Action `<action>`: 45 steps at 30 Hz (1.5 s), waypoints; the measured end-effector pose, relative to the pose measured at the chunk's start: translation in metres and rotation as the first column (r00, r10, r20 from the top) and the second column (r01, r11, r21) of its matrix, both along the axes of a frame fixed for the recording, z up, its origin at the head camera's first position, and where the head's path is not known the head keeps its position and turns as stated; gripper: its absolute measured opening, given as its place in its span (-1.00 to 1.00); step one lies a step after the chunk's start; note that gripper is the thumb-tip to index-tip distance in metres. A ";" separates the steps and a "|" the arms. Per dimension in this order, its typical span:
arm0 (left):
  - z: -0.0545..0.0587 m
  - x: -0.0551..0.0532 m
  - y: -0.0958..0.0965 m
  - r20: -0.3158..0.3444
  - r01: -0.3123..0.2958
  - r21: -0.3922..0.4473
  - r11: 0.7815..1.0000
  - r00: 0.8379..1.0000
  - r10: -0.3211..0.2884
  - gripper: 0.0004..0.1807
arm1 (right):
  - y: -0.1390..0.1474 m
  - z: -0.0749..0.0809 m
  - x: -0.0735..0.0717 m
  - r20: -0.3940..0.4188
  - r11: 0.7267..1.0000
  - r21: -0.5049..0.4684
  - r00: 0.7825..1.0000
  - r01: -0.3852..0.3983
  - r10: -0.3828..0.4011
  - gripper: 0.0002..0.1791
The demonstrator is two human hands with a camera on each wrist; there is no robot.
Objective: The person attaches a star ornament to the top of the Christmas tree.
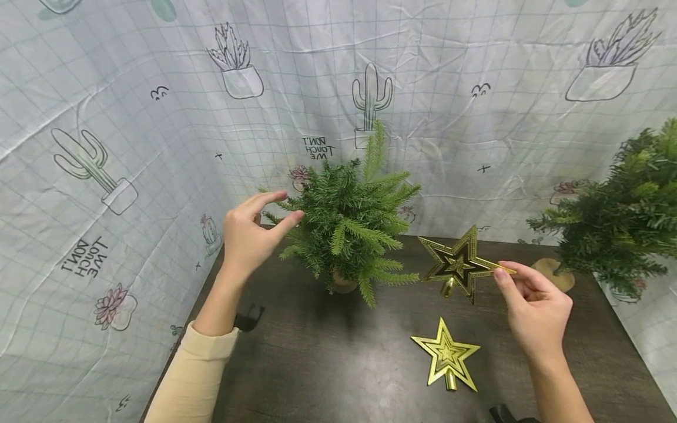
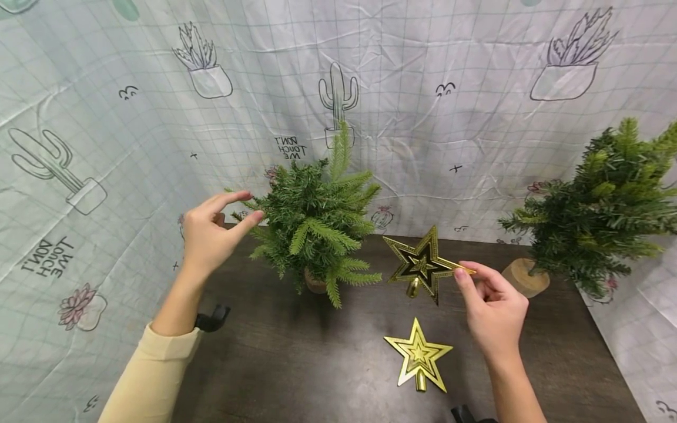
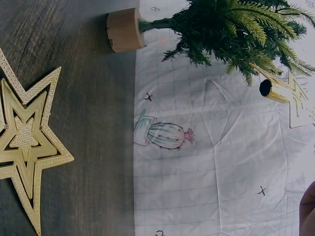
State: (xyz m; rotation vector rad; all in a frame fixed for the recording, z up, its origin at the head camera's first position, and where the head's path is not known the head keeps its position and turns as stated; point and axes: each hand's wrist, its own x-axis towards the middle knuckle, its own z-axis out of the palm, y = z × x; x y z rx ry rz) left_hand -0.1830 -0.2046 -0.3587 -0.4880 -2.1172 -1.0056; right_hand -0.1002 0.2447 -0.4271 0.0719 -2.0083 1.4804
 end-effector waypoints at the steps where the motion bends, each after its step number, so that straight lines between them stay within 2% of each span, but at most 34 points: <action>1: -0.001 0.001 0.000 -0.001 -0.002 -0.001 1.000 1.000 0.002 -0.47 | 0.000 0.001 0.000 -0.001 1.000 -0.002 1.000 -0.001 0.001 -0.84; 7: -0.009 0.006 -0.001 0.022 -0.005 0.004 1.000 1.000 0.005 -0.44 | -0.001 0.003 0.000 -0.020 1.000 -0.012 1.000 -0.008 0.008 -0.83; 13: -0.018 0.010 -0.001 0.030 0.019 0.017 1.000 0.999 -0.019 -0.45 | 0.001 0.004 -0.003 -0.043 0.999 -0.041 0.999 -0.025 0.023 -0.83; 18: -0.023 0.011 -0.001 0.005 0.042 0.036 0.998 0.999 -0.042 -0.56 | 0.001 0.006 -0.005 -0.105 0.994 -0.080 0.993 -0.072 0.063 -0.83; 23: -0.024 0.011 0.000 -0.013 0.053 0.063 0.997 0.999 -0.052 -0.73 | -0.002 0.014 -0.005 -0.170 0.985 -0.112 0.979 -0.129 0.109 -0.83; 28: -0.026 0.012 0.002 -0.021 0.049 0.111 0.993 0.999 -0.047 -0.83 | -0.004 0.019 -0.005 -0.175 0.983 -0.123 0.978 -0.135 0.112 -0.83; 35: -0.030 0.012 0.003 -0.007 0.045 0.131 0.990 0.999 -0.045 -0.83 | -0.003 0.024 -0.007 -0.172 0.980 -0.140 0.978 -0.139 0.114 -0.83; 42: -0.002 0.032 0.019 -0.007 0.041 0.180 0.983 0.999 -0.041 -0.86 | -0.003 0.027 -0.009 -0.166 0.983 -0.126 0.980 -0.134 0.112 -0.83; 45: -0.003 0.032 0.020 0.005 0.038 0.211 0.977 0.999 -0.040 -0.87 | -0.003 0.028 -0.009 -0.154 0.989 -0.099 0.984 -0.109 0.093 -0.83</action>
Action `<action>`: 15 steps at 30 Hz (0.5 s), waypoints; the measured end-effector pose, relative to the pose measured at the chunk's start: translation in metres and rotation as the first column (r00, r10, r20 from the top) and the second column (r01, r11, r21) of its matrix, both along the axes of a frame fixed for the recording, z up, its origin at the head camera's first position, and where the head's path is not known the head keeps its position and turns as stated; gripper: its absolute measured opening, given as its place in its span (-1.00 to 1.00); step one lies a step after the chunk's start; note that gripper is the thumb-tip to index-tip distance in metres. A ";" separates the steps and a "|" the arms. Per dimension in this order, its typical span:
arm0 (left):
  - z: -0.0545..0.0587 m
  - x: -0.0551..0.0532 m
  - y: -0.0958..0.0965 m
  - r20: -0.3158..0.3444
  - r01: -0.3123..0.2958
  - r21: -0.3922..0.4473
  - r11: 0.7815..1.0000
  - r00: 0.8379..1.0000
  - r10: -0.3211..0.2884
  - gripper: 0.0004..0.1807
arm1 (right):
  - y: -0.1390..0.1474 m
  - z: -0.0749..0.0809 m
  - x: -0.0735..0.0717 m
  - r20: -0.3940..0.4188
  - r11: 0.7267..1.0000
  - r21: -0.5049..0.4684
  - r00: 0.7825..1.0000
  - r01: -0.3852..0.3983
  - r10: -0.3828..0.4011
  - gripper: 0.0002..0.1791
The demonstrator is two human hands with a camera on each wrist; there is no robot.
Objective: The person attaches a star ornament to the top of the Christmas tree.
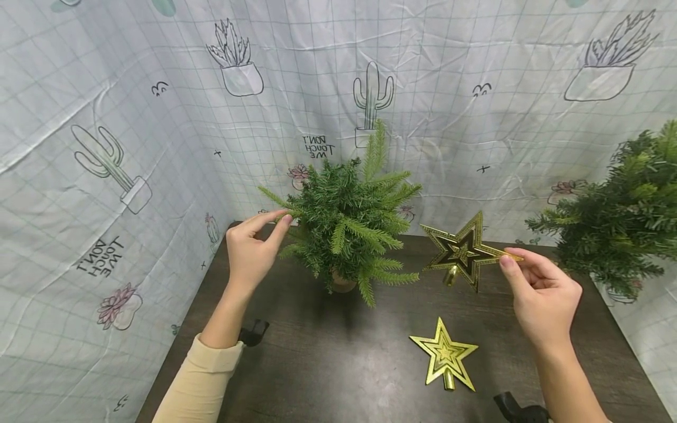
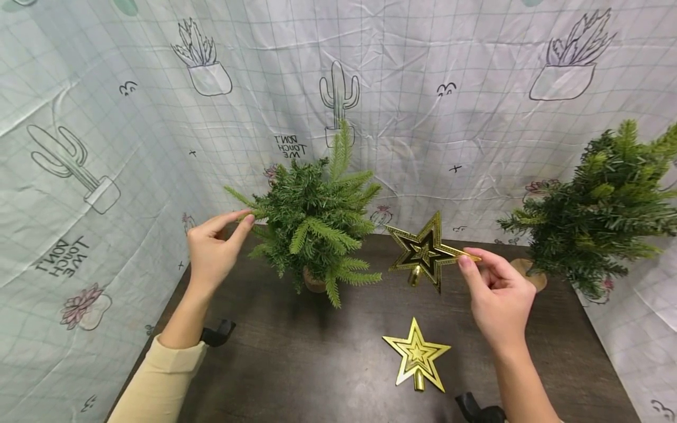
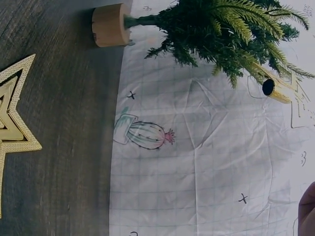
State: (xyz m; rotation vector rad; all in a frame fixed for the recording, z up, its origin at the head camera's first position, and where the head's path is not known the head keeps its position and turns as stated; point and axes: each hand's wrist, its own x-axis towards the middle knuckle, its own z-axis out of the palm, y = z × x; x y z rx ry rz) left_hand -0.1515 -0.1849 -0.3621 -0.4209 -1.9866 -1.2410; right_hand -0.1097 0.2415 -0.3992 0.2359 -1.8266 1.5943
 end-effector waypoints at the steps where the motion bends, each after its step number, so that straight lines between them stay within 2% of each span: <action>1: -0.001 0.000 0.000 0.005 -0.002 0.010 1.000 1.000 0.002 -0.87 | 0.000 0.001 0.000 0.000 1.000 0.010 1.000 0.005 -0.005 -0.83; 5: -0.002 0.000 0.000 0.025 -0.005 0.042 0.999 1.000 0.004 -0.87 | 0.000 0.004 -0.001 -0.003 1.000 0.023 1.000 0.005 -0.005 -0.83; 15: -0.003 0.002 0.001 0.040 -0.001 0.074 0.997 0.999 -0.002 -0.86 | 0.001 0.007 -0.003 -0.010 0.999 -0.031 1.000 -0.018 0.018 -0.82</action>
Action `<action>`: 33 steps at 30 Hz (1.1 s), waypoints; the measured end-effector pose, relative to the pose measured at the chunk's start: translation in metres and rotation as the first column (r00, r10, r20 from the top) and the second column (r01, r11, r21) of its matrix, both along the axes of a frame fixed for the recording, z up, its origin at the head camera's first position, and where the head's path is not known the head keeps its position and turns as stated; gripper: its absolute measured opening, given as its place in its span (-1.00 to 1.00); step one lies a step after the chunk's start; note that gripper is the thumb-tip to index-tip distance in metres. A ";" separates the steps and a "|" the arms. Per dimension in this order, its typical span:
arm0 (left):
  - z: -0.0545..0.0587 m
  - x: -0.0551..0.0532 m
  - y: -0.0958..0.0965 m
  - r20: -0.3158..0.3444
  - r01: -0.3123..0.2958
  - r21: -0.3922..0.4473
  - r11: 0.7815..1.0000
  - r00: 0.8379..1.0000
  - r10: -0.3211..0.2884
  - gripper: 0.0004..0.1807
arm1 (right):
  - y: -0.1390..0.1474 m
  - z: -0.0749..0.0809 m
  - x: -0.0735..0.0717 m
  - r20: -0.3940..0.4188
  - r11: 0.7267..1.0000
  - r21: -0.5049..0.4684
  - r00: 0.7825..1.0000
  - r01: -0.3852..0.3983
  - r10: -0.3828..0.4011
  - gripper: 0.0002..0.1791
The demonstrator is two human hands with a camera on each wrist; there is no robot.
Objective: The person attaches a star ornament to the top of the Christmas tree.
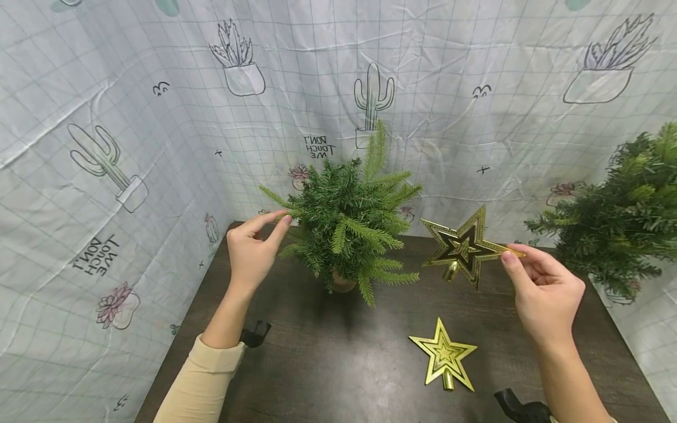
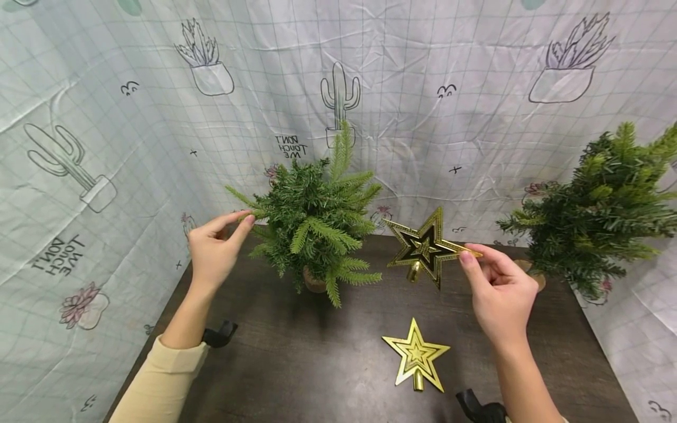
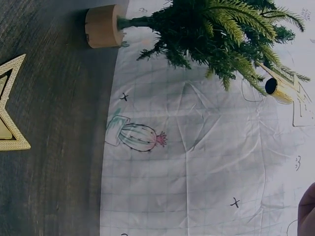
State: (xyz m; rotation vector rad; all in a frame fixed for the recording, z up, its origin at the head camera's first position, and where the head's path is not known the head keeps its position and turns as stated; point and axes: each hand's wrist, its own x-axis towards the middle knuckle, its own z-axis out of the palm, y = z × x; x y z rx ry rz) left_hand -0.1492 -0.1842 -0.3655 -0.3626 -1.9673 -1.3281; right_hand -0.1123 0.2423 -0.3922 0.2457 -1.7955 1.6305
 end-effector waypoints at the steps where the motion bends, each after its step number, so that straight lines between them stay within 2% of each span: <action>1: 0.000 0.000 0.000 0.001 0.000 0.003 1.000 1.000 0.000 -0.86 | 0.000 0.000 0.000 -0.005 1.000 -0.014 1.000 -0.008 0.008 -0.81; 8: -0.002 0.000 0.001 0.014 0.002 0.019 1.000 1.000 -0.003 -0.86 | -0.004 0.005 -0.002 -0.030 0.993 -0.104 0.999 -0.048 0.046 -0.80; 12: -0.002 0.000 0.001 0.014 -0.001 0.025 1.000 1.000 0.001 -0.86 | -0.006 0.010 -0.004 -0.074 0.981 -0.166 0.993 -0.101 0.090 -0.80; 17: -0.003 0.000 0.001 0.019 -0.001 0.034 0.999 1.000 0.001 -0.86 | -0.010 0.017 -0.007 -0.107 0.972 -0.194 0.988 -0.135 0.115 -0.80; 27: -0.005 0.000 0.002 0.028 0.002 0.053 0.999 1.000 -0.004 -0.87 | -0.015 0.028 -0.013 -0.118 0.974 -0.178 0.985 -0.142 0.122 -0.79; 33: -0.007 0.000 0.002 0.029 0.025 0.078 0.997 0.999 -0.028 -0.85 | -0.017 0.029 -0.016 -0.124 0.981 -0.145 0.986 -0.132 0.115 -0.80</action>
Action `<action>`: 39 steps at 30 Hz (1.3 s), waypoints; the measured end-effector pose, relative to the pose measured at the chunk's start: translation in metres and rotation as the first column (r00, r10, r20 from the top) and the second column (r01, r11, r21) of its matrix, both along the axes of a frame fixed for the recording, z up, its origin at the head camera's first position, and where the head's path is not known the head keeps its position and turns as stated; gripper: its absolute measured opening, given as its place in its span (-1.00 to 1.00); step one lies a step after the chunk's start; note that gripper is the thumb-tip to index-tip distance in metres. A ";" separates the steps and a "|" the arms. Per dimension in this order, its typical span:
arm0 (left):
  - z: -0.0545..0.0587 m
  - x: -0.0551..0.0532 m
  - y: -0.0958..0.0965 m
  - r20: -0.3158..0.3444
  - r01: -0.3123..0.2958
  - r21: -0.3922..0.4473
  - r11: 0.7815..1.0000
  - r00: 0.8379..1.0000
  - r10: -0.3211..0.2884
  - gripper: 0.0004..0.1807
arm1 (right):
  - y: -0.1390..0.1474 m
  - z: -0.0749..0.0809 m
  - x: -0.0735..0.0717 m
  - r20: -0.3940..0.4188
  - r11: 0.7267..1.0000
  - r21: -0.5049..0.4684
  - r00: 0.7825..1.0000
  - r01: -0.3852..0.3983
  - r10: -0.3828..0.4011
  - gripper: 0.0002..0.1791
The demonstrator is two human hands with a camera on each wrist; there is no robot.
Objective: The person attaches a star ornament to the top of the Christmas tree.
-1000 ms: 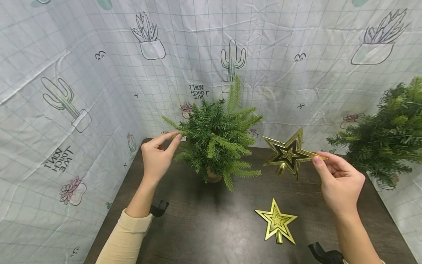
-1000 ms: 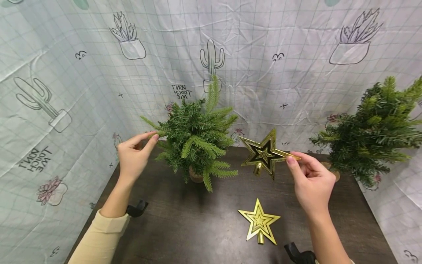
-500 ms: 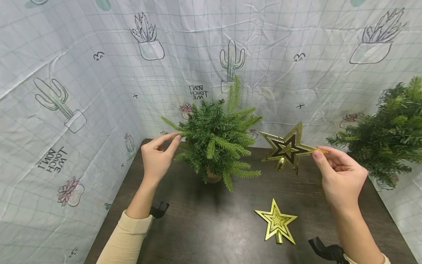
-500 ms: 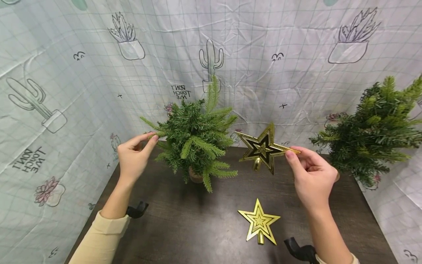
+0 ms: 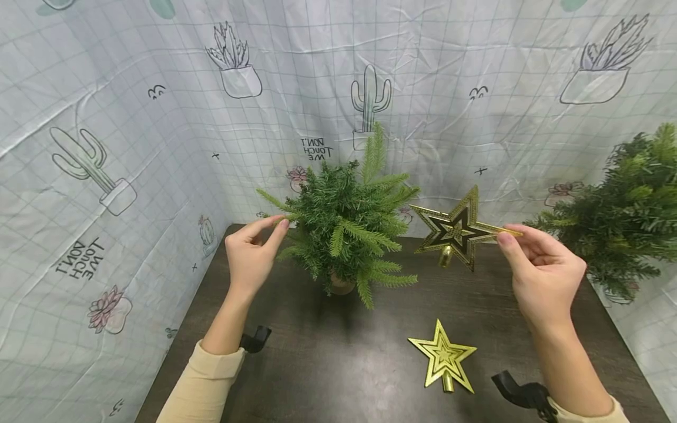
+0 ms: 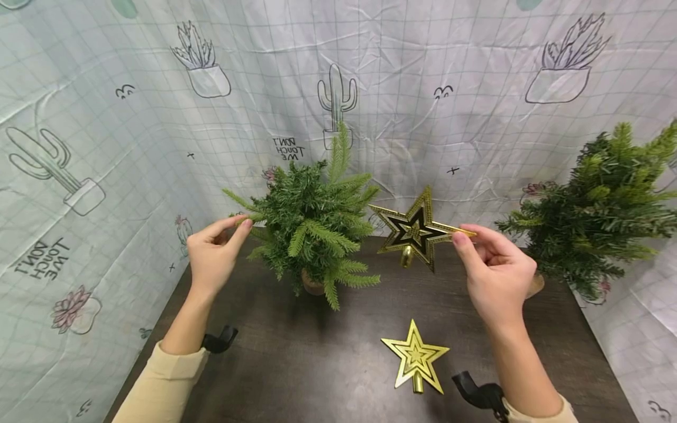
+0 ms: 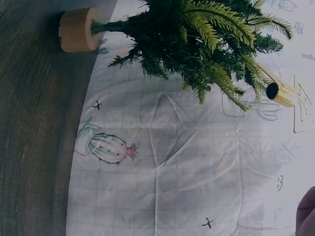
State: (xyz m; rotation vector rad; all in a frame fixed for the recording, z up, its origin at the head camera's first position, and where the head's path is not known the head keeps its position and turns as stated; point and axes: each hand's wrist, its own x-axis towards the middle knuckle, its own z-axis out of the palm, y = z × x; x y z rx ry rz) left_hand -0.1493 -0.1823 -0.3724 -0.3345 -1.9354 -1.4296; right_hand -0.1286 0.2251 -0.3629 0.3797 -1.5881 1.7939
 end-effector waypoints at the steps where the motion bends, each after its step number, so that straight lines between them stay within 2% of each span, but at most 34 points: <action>1: 0.000 0.000 0.000 0.000 0.001 0.002 1.000 1.000 -0.001 -0.85 | -0.001 0.000 -0.001 -0.001 1.000 0.006 1.000 0.000 0.000 -0.80; 20: -0.002 0.000 0.001 -0.009 -0.019 -0.008 1.000 1.000 0.019 -0.86 | -0.015 0.021 -0.010 0.005 0.999 0.046 1.000 -0.013 0.012 -0.79; 39: -0.004 0.001 -0.001 -0.008 -0.022 -0.015 1.000 1.000 0.022 -0.85 | -0.030 0.036 -0.031 -0.037 0.997 0.074 0.999 -0.034 0.037 -0.80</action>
